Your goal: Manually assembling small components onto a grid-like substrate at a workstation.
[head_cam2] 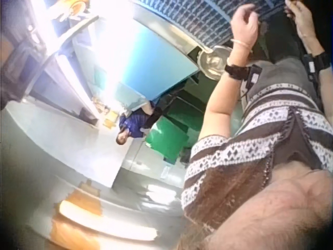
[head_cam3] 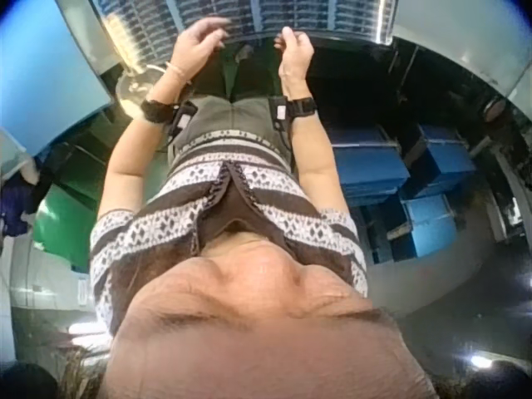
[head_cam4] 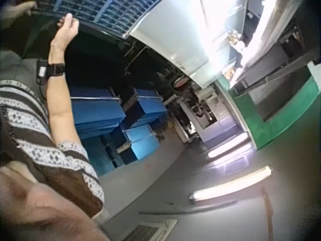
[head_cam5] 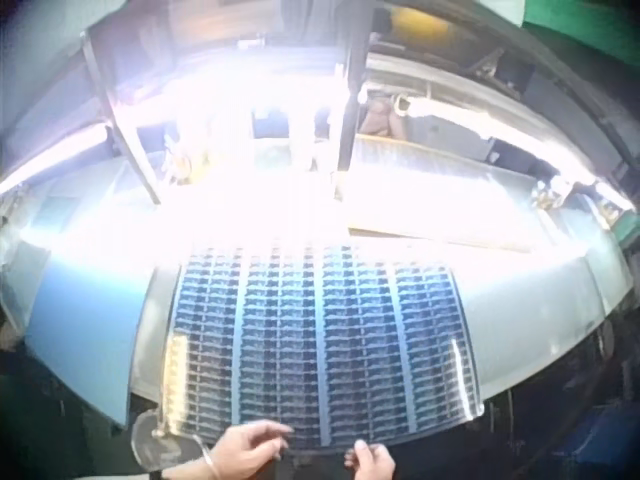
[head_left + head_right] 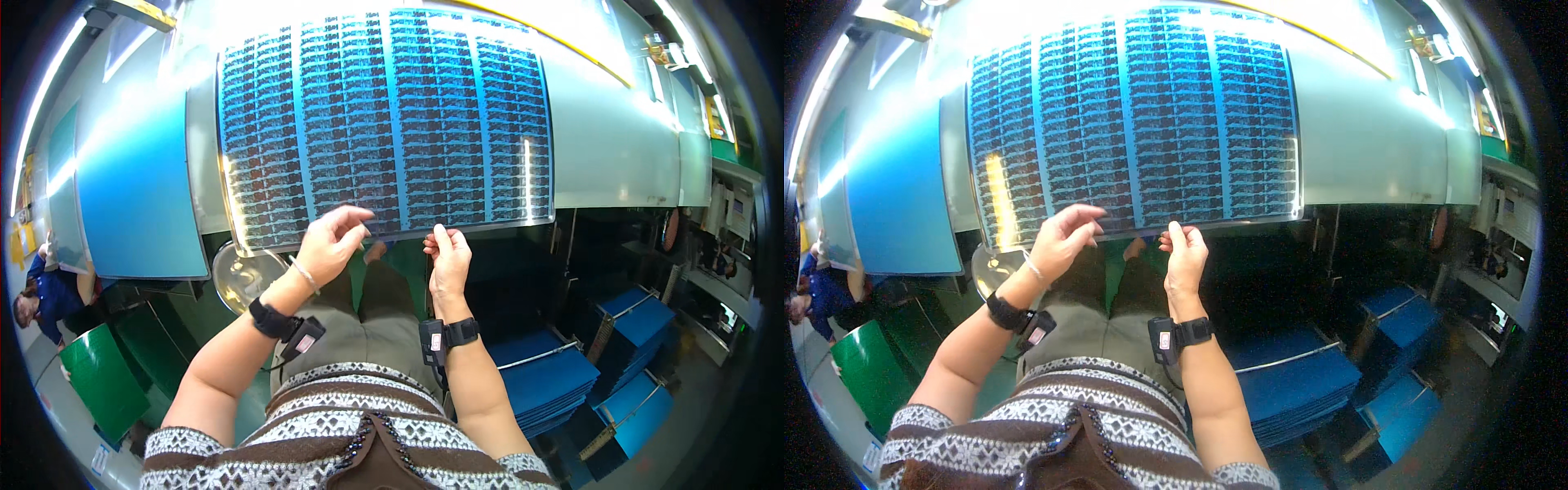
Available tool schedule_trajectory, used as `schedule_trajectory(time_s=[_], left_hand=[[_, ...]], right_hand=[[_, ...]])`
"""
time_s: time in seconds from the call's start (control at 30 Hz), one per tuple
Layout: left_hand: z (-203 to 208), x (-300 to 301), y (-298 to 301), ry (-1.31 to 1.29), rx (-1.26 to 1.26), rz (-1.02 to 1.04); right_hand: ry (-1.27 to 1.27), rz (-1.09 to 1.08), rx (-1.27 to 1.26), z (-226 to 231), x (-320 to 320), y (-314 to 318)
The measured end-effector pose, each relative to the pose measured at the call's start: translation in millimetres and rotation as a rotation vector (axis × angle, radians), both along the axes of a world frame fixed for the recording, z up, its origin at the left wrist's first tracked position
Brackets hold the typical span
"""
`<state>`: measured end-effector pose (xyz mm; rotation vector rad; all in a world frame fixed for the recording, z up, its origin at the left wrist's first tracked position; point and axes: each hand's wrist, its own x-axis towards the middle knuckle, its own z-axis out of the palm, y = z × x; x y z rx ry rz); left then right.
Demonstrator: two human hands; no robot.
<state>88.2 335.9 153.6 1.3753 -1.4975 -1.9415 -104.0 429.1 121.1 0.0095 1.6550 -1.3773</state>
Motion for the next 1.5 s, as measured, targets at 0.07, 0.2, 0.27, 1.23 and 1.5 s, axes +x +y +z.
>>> schedule_trajectory(time_s=[0.07,0.2,0.27,1.23,1.5], left_hand=[[-5,-4,-12,-0.139,-0.185,-0.035],[5,-18,-27,-0.454,-0.535,-0.163],[2,-15,-29,-0.480,-0.546,-0.177],[5,-17,-39,-0.648,-0.476,-0.515],[0,-9,-46,-0.567,-0.462,-0.544]], right_hand=[[0.027,-0.008,-0.023,-5,0,2],[0.071,0.014,-0.029,-14,-4,3],[0.083,0.049,-0.048,-12,-2,3],[-0.079,0.044,-0.216,-30,-10,7],[-0.101,0.146,-0.090,-15,-36,22]])
